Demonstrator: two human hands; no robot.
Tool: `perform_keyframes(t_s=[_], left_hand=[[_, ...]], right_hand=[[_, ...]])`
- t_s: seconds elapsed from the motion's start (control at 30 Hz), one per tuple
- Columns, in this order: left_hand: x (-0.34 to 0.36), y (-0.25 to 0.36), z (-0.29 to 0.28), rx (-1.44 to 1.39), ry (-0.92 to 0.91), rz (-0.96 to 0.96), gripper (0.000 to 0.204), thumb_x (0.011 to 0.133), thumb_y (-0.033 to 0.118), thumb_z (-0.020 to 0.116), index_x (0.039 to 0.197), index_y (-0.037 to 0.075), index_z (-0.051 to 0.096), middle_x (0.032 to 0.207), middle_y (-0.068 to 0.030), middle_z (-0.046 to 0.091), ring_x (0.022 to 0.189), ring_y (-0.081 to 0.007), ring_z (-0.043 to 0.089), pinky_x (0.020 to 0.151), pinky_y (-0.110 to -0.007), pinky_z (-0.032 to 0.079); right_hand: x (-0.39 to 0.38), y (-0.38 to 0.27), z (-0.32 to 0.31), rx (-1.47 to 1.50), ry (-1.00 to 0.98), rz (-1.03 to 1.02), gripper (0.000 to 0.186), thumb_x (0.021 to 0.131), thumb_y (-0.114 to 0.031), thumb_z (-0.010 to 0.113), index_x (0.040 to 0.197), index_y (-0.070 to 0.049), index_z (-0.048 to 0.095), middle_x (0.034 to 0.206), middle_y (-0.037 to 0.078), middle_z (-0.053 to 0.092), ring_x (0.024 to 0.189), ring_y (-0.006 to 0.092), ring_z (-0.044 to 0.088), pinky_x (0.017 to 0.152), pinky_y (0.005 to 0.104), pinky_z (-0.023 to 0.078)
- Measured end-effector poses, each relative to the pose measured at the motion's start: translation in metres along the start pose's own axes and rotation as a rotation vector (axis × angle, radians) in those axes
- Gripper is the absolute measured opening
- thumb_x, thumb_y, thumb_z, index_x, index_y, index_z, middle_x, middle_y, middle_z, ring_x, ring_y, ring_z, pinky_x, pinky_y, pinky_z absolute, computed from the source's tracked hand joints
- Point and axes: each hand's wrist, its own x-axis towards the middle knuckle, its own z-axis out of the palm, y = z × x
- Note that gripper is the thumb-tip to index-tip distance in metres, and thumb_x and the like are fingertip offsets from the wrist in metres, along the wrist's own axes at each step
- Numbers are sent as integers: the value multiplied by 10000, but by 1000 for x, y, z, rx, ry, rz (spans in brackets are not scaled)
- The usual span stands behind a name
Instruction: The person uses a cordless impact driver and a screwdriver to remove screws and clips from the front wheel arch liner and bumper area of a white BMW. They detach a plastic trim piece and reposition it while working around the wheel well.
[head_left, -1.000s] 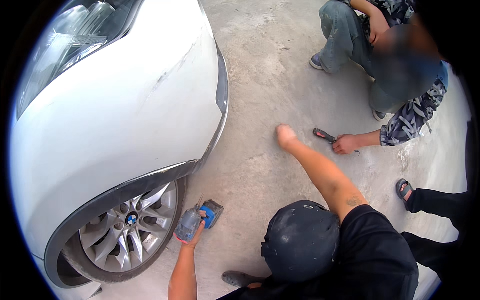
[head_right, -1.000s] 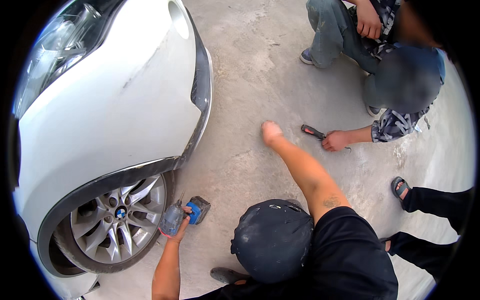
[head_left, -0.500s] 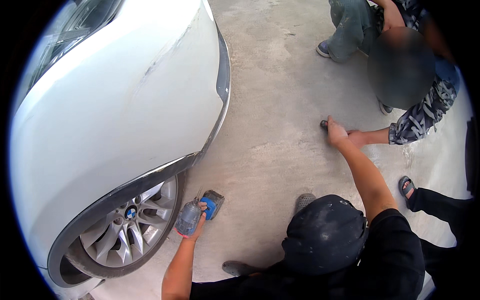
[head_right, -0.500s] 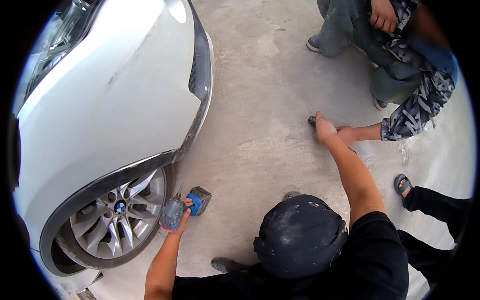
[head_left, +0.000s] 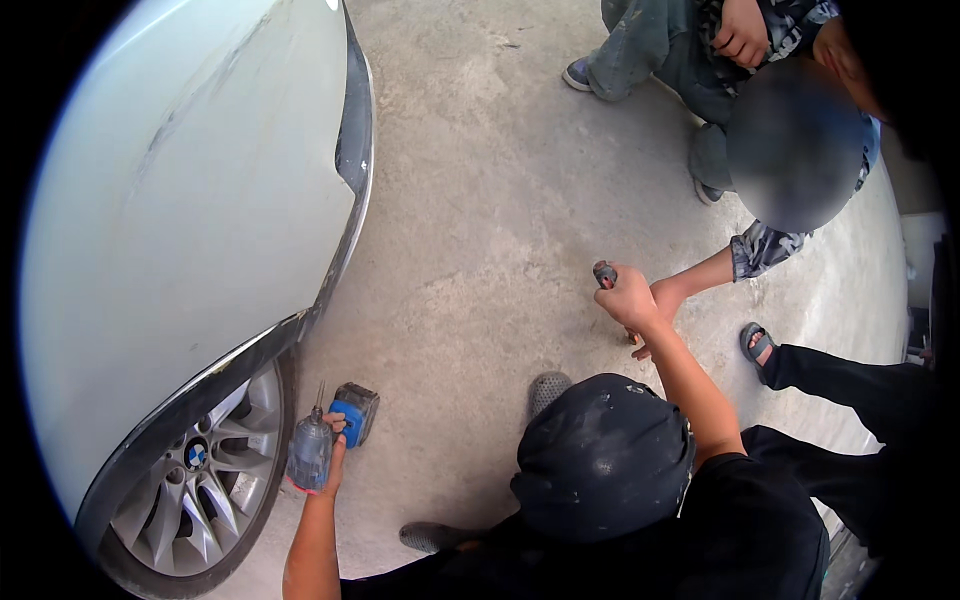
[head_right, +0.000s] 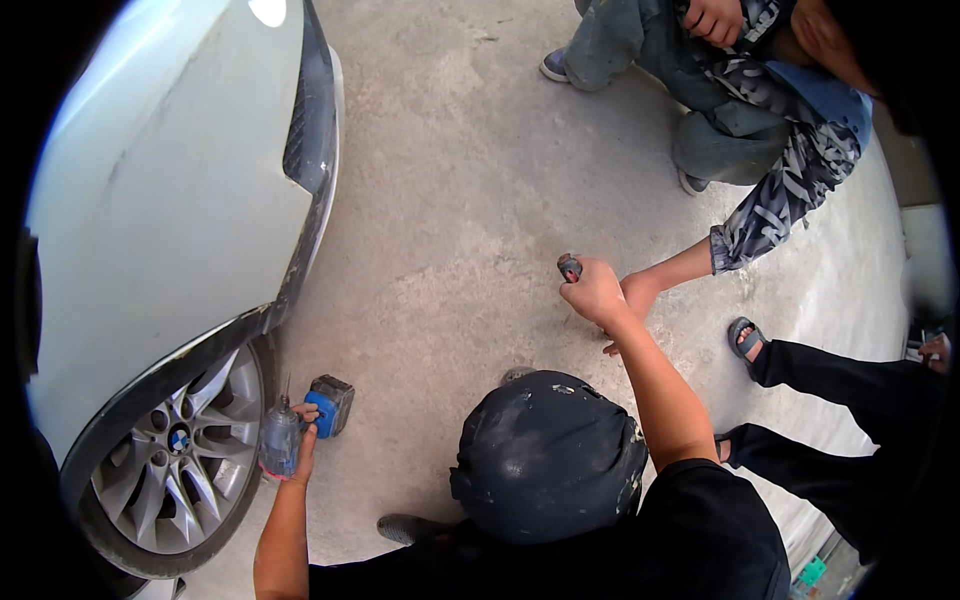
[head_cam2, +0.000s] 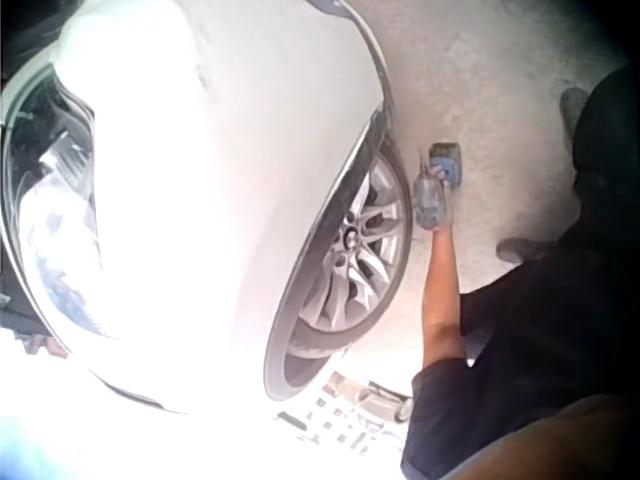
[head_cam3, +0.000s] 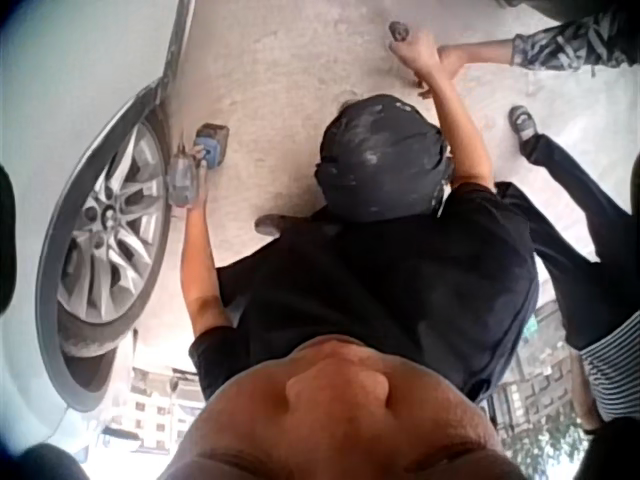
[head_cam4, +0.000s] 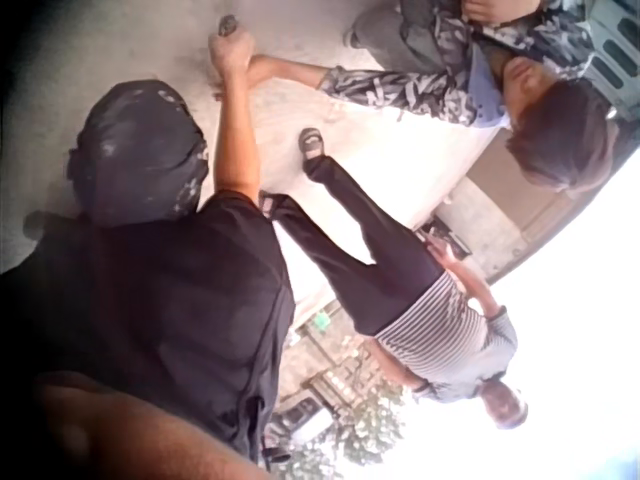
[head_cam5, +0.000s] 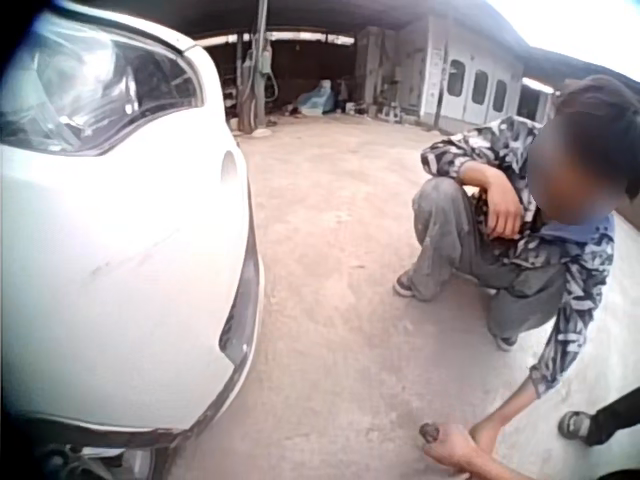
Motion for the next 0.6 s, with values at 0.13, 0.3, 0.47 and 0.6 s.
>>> perform_keyframes(t_s=[0.13, 0.3, 0.47, 0.6], left_hand=[[-2, -5, 0, -31, 9, -2, 366, 939, 134, 672, 1275, 31, 570, 1224, -77, 629, 1105, -162, 574, 1033, -338, 432], [-9, -8, 10, -32, 43, 22, 352, 941, 185, 690, 1237, 32, 573, 1237, -84, 620, 1111, -174, 568, 1041, -356, 424], [-16, -4, 8, 49, 86, 19, 316, 938, 205, 683, 1190, 43, 583, 1240, -87, 618, 1121, -191, 574, 1058, -364, 411], [-7, -6, 2, -60, 38, 16, 312, 924, 98, 678, 1217, 35, 588, 1207, -82, 633, 1087, -176, 587, 1019, -349, 441]], right_hand=[[-48, -16, 29, -122, -130, -227, 199, 772, -80, 639, 959, -27, 599, 861, 223, 693, 913, 446, 677, 760, 526, 524], [-117, 13, 98, -180, -323, -154, 301, 866, -199, 698, 1069, -4, 594, 995, 239, 686, 963, 435, 696, 793, 505, 557], [-142, 56, 102, -249, 42, 33, 298, 827, -91, 686, 1081, 20, 579, 1096, 256, 599, 1070, 445, 599, 908, 494, 503], [-93, 89, 97, -316, 102, 157, 411, 804, -23, 654, 1190, 32, 525, 1172, 264, 571, 1119, 452, 556, 959, 507, 478]])
